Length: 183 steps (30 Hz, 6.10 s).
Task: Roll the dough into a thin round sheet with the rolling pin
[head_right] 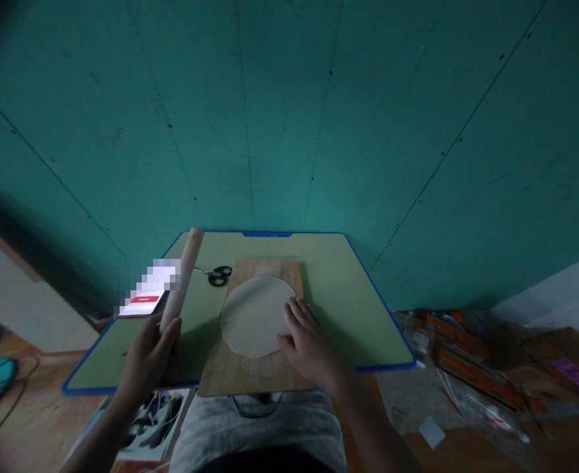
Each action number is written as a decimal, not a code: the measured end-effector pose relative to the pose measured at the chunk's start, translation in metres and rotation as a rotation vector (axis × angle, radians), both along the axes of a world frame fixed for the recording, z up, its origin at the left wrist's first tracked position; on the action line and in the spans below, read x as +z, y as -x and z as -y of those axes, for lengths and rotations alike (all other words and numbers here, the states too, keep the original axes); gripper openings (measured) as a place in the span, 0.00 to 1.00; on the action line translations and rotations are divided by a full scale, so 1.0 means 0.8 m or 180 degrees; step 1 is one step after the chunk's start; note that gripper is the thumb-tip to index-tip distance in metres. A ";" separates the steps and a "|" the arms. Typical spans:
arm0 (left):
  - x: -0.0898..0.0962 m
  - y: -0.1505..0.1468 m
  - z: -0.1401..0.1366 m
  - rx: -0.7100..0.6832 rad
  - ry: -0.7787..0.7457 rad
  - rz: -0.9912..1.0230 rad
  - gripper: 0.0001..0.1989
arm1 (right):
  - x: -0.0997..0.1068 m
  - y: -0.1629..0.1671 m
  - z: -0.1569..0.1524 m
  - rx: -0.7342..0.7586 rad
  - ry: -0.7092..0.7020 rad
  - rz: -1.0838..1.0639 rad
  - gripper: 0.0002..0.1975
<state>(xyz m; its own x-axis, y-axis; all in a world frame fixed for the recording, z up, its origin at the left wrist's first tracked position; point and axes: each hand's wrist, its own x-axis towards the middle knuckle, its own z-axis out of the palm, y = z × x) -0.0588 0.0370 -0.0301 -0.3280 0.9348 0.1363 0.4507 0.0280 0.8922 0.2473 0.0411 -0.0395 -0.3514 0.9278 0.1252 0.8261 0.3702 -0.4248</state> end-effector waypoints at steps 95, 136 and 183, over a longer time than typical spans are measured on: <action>-0.044 -0.010 0.036 -0.0718 -0.0757 -0.1372 0.27 | 0.035 0.083 -0.089 0.0733 -0.0578 0.0939 0.25; -0.042 -0.168 0.068 -0.2203 -0.1189 -0.2812 0.40 | 0.025 0.095 -0.132 0.1617 -0.0953 0.0483 0.26; -0.018 -0.184 0.041 -0.3270 -0.0703 -0.2732 0.29 | 0.054 0.053 -0.047 0.1172 -0.0199 0.0463 0.17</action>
<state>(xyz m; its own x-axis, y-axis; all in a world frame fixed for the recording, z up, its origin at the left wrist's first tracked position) 0.0882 0.0042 -0.0447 0.7620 0.6361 0.1211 0.5930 -0.7606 0.2640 0.2050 0.0787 0.0040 -0.6772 0.7287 0.1017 0.6833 0.6741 -0.2806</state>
